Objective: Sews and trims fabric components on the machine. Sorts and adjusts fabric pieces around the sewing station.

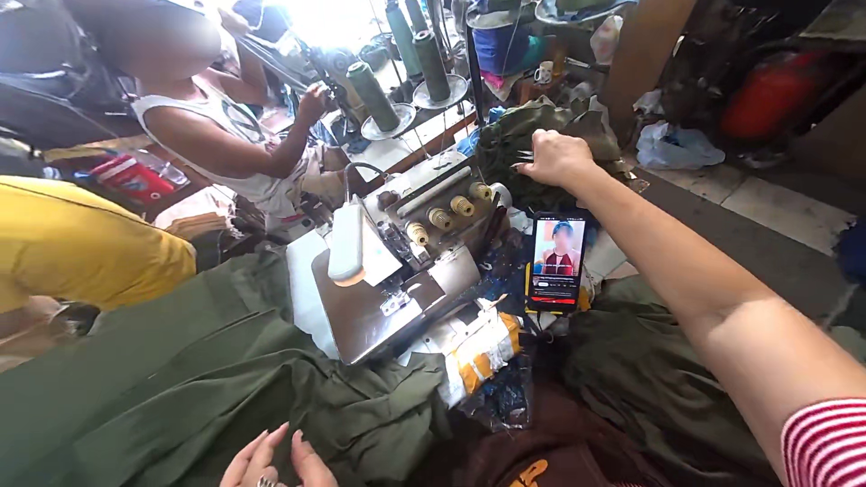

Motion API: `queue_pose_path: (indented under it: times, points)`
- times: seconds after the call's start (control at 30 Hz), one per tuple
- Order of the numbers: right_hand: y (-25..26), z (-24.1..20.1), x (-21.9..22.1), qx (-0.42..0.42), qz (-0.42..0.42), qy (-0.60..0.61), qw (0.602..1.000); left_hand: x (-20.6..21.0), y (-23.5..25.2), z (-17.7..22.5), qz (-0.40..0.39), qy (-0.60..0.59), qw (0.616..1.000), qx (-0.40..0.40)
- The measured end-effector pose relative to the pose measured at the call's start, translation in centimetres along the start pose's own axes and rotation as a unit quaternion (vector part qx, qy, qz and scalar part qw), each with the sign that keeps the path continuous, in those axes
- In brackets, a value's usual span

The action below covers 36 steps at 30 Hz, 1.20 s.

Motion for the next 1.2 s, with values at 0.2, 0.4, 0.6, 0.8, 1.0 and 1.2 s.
queue_pose_path:
  times: [0.2,0.4,0.6,0.8,1.0,1.2]
  points:
    - [0.9,2.0,-2.0,0.024,-0.01,0.011,1.0,-0.5,-0.9,-0.6,-0.01,0.011,1.0,0.011]
    - [-6.8,6.2,-7.8,-0.009,0.216,0.16,0.963,-1.7,-0.3,0.8,-0.022,-0.115,0.992,0.037]
    - [-21.1,-2.3,-3.3,-0.335,0.102,0.121,0.929,-0.5,0.4,8.8,-0.146,-0.412,0.884,0.163]
    - [-24.8,-8.9,8.8,-0.511,-0.163,0.269,0.8,1.1,-3.0,12.9,-0.283,-0.511,0.808,0.078]
    - [-25.4,-10.9,12.3,-0.443,-0.183,0.431,0.765,1.0,-3.3,10.8,-0.165,-0.588,0.789,-0.069]
    - [-24.3,-10.5,15.0,-0.38,-0.157,0.401,0.818,2.6,-4.1,9.7,-0.149,-0.332,0.929,0.065]
Point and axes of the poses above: each hand's wrist, its own y-axis towards the middle knuckle, its own x-axis out of the palm, z = x × y, the point moved 1 cm from there along y, towards the middle knuckle, and after that the axes turned 15 degrees about -z, right-handed, at the moved point
